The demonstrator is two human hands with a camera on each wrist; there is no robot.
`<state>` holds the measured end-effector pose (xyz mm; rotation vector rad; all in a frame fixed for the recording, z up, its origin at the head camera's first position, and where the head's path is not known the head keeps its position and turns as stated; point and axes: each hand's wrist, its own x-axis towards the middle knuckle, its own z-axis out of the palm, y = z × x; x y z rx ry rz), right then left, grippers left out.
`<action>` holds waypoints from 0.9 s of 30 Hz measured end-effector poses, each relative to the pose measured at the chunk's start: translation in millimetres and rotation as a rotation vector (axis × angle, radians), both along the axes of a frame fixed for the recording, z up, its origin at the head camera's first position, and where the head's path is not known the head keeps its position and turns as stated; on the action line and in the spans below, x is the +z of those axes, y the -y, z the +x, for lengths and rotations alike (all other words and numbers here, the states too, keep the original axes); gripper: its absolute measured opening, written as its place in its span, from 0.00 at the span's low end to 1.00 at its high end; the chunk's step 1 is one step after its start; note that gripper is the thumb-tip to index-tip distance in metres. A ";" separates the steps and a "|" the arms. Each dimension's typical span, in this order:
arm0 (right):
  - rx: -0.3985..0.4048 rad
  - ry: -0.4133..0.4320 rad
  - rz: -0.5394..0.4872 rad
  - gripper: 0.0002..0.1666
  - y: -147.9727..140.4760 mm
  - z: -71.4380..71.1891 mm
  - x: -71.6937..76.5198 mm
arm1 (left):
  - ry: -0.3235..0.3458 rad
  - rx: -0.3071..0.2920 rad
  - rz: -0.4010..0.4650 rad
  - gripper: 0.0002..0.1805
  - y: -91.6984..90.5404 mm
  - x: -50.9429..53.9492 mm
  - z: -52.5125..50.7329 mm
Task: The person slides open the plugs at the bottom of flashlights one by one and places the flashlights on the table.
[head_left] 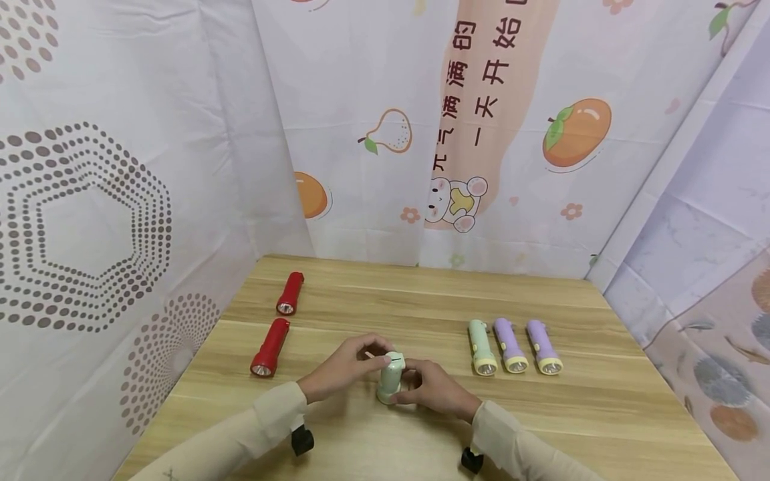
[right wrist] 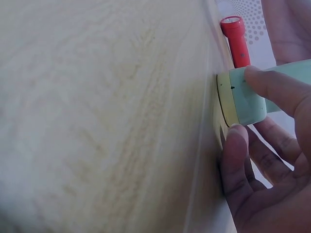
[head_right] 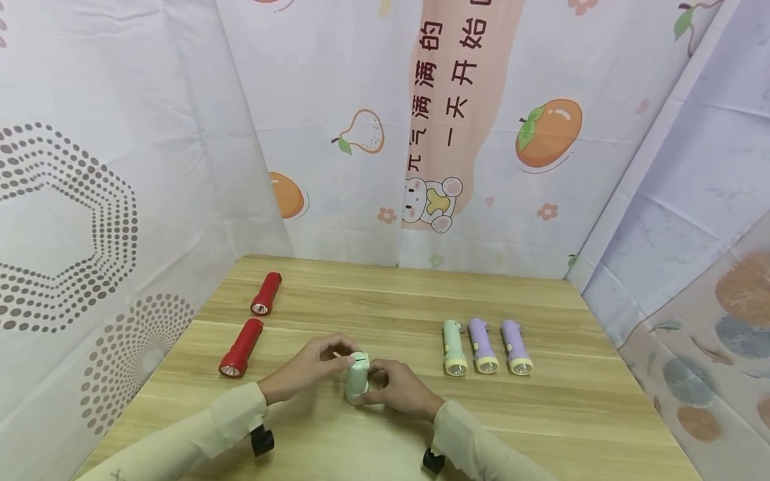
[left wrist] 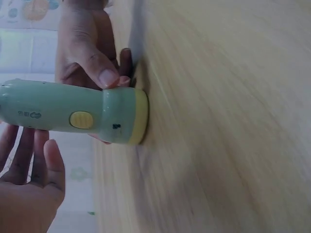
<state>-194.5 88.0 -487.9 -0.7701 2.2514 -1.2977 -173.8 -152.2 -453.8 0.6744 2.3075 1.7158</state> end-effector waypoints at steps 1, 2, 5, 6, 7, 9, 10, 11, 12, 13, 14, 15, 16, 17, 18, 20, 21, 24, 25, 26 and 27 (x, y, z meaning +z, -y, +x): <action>-0.001 0.000 -0.002 0.27 -0.1 -0.3 -0.4 | 0.013 0.000 0.007 0.12 -0.4 0.6 -0.6; -0.001 0.003 -0.005 0.27 -0.2 -0.5 -0.9 | 0.026 0.000 0.013 0.12 -0.9 1.2 -1.2; -0.003 0.010 -0.009 0.28 -0.2 -1.6 -2.8 | 0.070 0.000 0.036 0.11 -2.2 2.0 -3.0; -0.004 0.013 -0.009 0.28 -0.2 -1.6 -3.1 | 0.084 0.001 0.041 0.10 -2.6 2.3 -3.4; -0.005 0.015 -0.008 0.28 -0.1 -1.5 -3.2 | 0.094 0.000 0.045 0.10 -3.0 2.5 -3.8; -0.007 0.015 -0.001 0.27 0.1 -1.2 -3.2 | 0.112 -0.005 0.051 0.10 -3.5 2.2 -4.6; -0.007 0.014 0.002 0.27 0.2 -1.0 -3.1 | 0.117 -0.008 0.053 0.10 -3.5 1.8 -4.9; -0.008 0.015 0.004 0.27 0.2 -0.8 -2.9 | 0.121 -0.012 0.054 0.10 -3.5 1.4 -5.4; -0.008 0.013 0.008 0.27 0.2 -0.5 -2.2 | 0.124 -0.017 0.054 0.10 -3.5 0.8 -6.0; -0.007 0.011 0.012 0.27 0.2 -0.7 -2.2 | 0.126 -0.020 0.056 0.11 -3.3 0.1 -6.7; -0.007 0.008 0.014 0.27 0.2 -0.9 -2.2 | 0.129 -0.023 0.058 0.11 -3.3 -0.4 -7.4; -0.007 0.006 0.016 0.27 0.2 -1.3 -2.3 | 0.128 -0.024 0.059 0.11 -3.3 -0.6 -7.9; -0.007 0.003 0.018 0.27 0.1 -1.8 -2.5 | 0.130 -0.024 0.058 0.11 -3.1 -1.3 -8.8; -0.008 0.000 0.021 0.27 0.1 -2.2 -2.6 | 0.130 -0.024 0.060 0.11 -3.3 -1.2 -9.3; -0.009 -0.004 0.024 0.27 0.1 -2.6 -2.8 | 0.131 -0.023 0.060 0.11 -3.4 -1.1 -9.7; -0.009 -0.009 0.026 0.27 0.4 -3.0 -2.9 | 0.134 -0.017 0.059 0.11 -3.8 -0.1 -9.8; -0.009 -0.011 0.028 0.27 0.5 -3.1 -3.0 | 0.135 -0.013 0.057 0.11 -4.0 0.4 -9.8; -0.007 -0.015 0.030 0.27 0.8 -3.1 -2.8 | 0.138 -0.004 0.051 0.10 -5.0 2.1 -9.4; -0.006 -0.016 0.030 0.27 0.8 -3.0 -2.7 | 0.138 0.000 0.049 0.10 -5.3 2.4 -9.2; -0.005 -0.016 0.030 0.27 0.9 -2.8 -2.5 | 0.138 0.002 0.046 0.10 -5.6 2.6 -9.2; -0.005 -0.016 0.031 0.27 0.8 -2.6 -2.4 | 0.138 0.005 0.045 0.10 -5.9 2.8 -9.0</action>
